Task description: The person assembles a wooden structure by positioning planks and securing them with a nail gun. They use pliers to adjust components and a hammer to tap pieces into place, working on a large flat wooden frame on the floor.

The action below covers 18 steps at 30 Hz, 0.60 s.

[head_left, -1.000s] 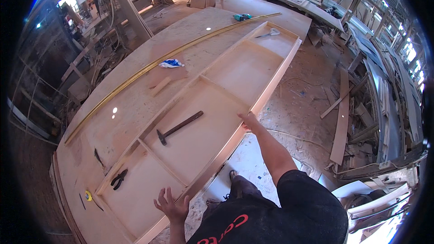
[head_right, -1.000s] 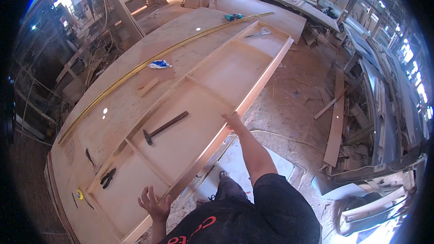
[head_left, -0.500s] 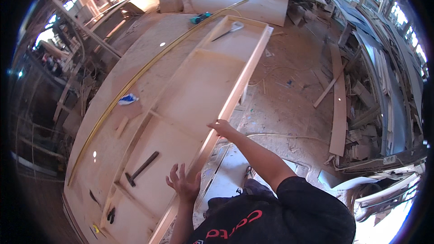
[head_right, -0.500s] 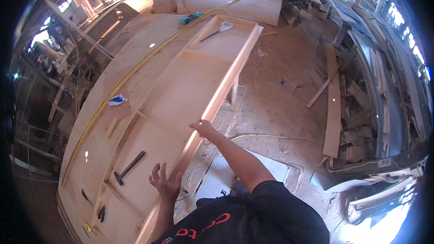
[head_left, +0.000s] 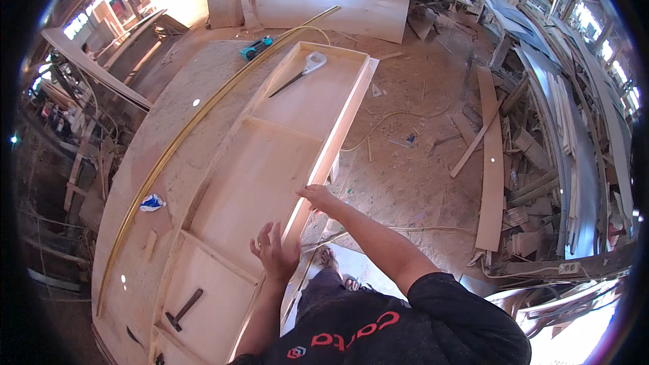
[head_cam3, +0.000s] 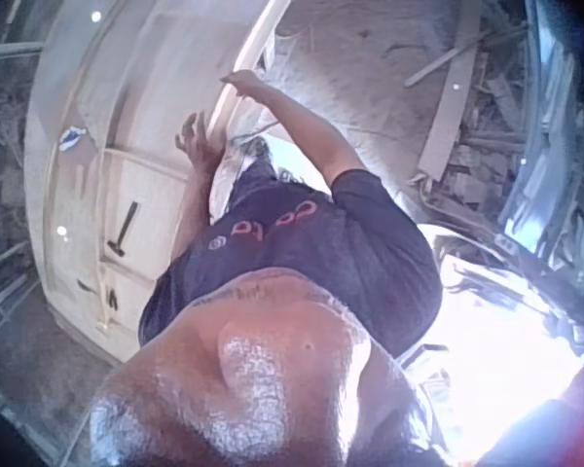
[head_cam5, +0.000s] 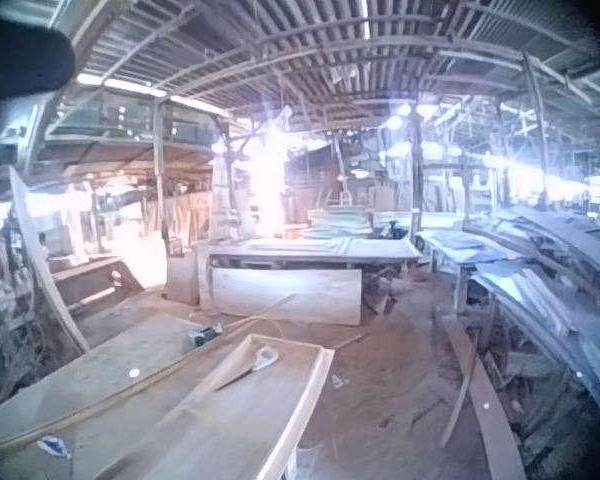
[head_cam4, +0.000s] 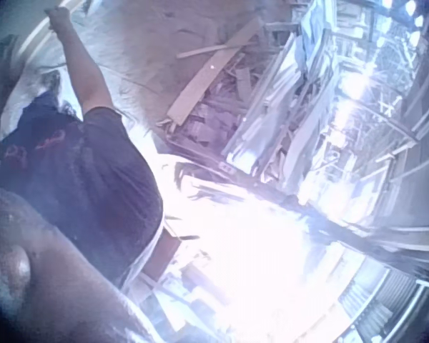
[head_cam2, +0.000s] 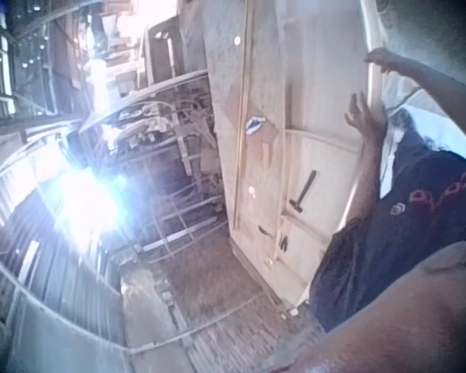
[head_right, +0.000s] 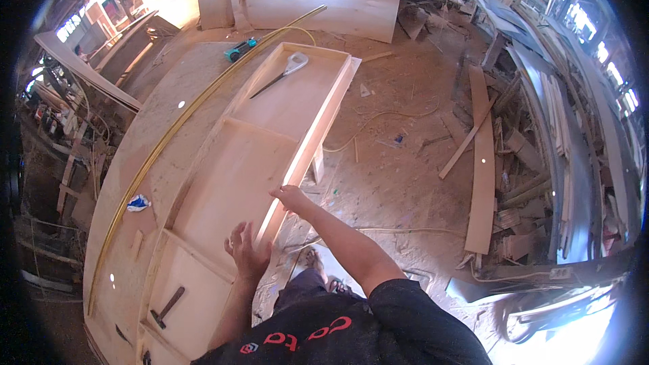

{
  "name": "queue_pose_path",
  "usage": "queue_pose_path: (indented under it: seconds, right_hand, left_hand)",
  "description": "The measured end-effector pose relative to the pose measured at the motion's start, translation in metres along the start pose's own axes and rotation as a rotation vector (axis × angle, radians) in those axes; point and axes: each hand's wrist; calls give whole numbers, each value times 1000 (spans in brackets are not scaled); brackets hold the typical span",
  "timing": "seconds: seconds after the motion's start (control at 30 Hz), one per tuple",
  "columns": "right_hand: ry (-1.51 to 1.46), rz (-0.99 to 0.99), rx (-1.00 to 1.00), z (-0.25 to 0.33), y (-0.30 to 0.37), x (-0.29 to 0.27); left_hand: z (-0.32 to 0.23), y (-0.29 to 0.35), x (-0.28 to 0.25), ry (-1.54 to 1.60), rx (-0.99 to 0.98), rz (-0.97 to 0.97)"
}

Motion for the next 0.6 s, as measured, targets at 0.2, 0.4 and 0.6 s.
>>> queue_pose_path:
  seconds: [0.2,0.4,0.6]
  right_hand:
    - [33,-69,83,27,-29,-75]
    - [-50,-72,82,48,-87,-165]
    - [-57,-205,-42,86,-143,-288]
  left_hand:
    - [-32,-128,54,2,137,-11]
    - [-73,-233,96,-9,175,-31]
    - [-121,-312,160,-53,-29,1]
Point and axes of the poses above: each hand's wrist, its own y-axis away from the middle knuckle, its own x-axis out of the palm, z = x × y, and after that the axes turned 8 degrees about z, right-handed
